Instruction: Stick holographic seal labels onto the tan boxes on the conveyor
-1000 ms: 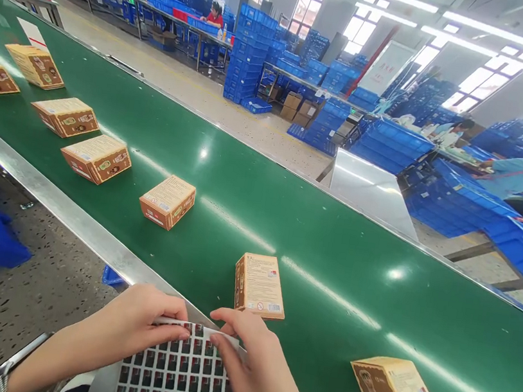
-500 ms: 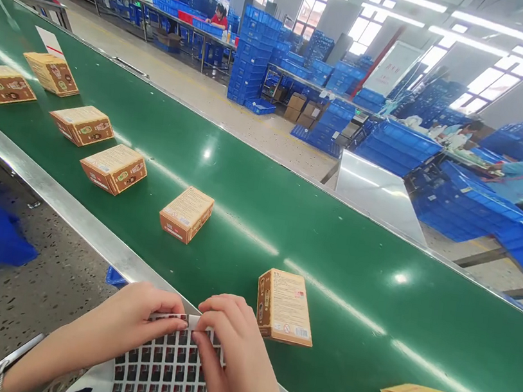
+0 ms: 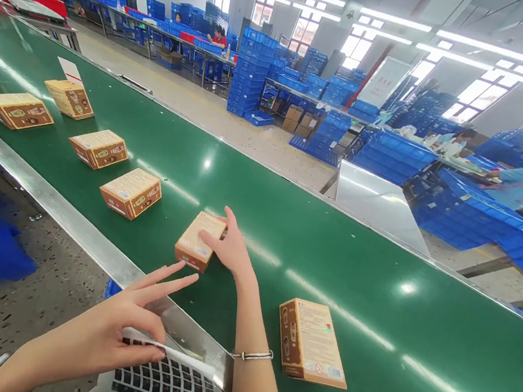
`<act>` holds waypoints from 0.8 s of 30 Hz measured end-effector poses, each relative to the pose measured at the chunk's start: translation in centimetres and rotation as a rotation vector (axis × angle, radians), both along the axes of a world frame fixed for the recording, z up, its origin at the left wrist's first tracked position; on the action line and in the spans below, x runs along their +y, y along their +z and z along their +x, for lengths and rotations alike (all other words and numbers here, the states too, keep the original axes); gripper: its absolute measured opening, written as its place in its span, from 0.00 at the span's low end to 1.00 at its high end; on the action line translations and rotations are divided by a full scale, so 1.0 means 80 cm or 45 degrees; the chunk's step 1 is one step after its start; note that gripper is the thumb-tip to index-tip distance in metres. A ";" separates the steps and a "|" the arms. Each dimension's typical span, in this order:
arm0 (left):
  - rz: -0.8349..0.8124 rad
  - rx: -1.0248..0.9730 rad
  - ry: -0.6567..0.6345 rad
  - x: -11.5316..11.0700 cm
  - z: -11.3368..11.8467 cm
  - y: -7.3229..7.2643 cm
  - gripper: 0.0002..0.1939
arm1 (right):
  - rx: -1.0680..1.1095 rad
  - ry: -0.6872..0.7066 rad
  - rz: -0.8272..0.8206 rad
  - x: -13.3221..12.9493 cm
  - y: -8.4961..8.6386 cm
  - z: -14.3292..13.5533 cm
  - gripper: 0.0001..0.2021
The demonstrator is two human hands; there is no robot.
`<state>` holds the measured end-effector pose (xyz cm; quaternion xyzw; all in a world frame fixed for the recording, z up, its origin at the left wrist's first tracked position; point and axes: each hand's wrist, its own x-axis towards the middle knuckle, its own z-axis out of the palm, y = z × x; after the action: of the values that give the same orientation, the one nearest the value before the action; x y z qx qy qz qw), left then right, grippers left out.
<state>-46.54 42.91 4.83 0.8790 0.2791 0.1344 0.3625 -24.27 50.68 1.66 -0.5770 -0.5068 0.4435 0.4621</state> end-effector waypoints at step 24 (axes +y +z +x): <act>0.264 -0.122 -0.178 -0.014 0.043 -0.018 0.07 | 0.492 -0.791 -0.067 -0.134 0.005 -0.005 0.19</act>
<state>-43.10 41.82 3.38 0.9217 0.1840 0.1788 0.2911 -24.64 39.93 2.06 -0.6206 -0.1992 0.3958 0.6469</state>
